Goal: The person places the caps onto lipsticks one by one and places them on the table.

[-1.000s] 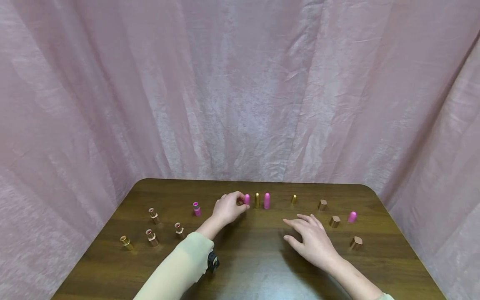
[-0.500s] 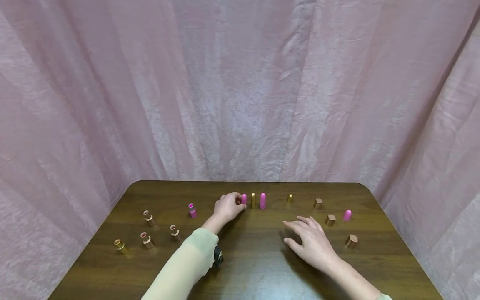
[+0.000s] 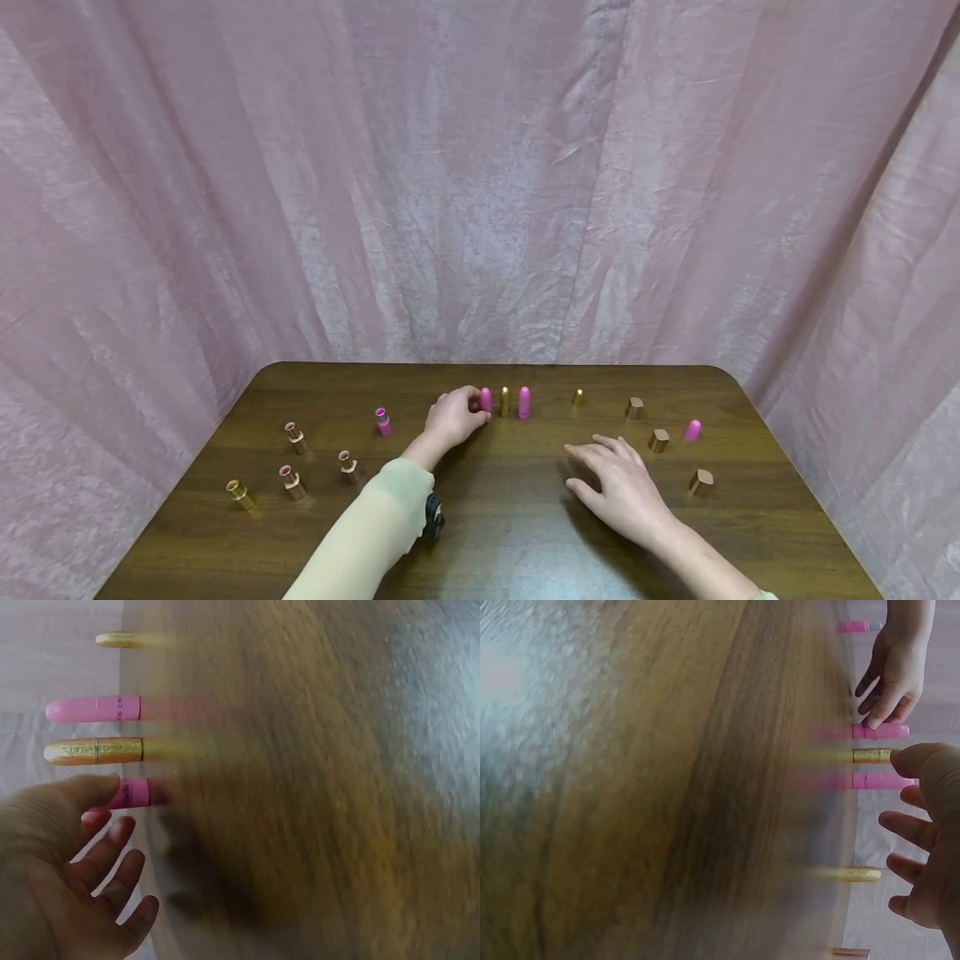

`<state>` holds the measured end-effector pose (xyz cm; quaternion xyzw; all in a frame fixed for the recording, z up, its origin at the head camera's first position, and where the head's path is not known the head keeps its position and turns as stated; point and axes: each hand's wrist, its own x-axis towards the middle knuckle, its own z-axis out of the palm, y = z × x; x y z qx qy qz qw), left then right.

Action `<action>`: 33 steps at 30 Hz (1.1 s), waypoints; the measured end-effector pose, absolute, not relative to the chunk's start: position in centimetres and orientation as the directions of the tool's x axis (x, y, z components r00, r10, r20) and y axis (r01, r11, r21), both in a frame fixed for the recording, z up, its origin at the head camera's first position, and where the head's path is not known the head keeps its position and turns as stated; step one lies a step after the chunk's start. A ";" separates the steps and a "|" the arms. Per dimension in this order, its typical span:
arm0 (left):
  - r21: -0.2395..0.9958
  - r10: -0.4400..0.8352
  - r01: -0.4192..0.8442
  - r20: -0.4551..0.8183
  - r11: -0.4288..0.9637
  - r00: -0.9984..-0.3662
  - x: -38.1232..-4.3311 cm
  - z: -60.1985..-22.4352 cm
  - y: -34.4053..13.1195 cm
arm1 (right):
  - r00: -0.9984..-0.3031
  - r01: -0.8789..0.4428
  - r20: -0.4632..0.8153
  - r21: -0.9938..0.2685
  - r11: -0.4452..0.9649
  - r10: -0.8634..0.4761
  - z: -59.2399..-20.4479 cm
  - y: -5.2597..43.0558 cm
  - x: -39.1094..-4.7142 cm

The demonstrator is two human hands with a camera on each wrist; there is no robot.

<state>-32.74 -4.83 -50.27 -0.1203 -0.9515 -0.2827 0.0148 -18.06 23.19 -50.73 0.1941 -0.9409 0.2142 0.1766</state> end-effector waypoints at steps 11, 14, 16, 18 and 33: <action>0.313 0.298 0.314 0.099 0.896 -0.949 -31.6 -46.5 -6.9 | -0.882 -0.409 0.383 -0.338 0.847 -0.273 -49.8 24.0 -18.2; 0.253 0.333 0.350 0.107 0.902 -0.937 -31.1 -45.5 -7.5 | -0.886 -0.401 0.377 -0.335 0.852 -0.269 -49.5 24.3 -18.2; 0.227 0.358 0.376 0.117 0.898 -0.926 -30.7 -45.0 -7.8 | -0.888 -0.396 0.377 -0.335 0.855 -0.263 -49.3 24.5 -18.2; 0.198 0.380 0.400 0.133 0.895 -0.915 -30.2 -44.7 -8.1 | -0.890 -0.390 0.377 -0.335 0.858 -0.257 -49.1 24.7 -18.3; 0.130 0.505 0.525 0.157 0.841 -0.849 -26.2 -43.6 -8.8 | -0.889 -0.371 0.388 -0.303 0.878 -0.242 -47.9 26.6 -19.2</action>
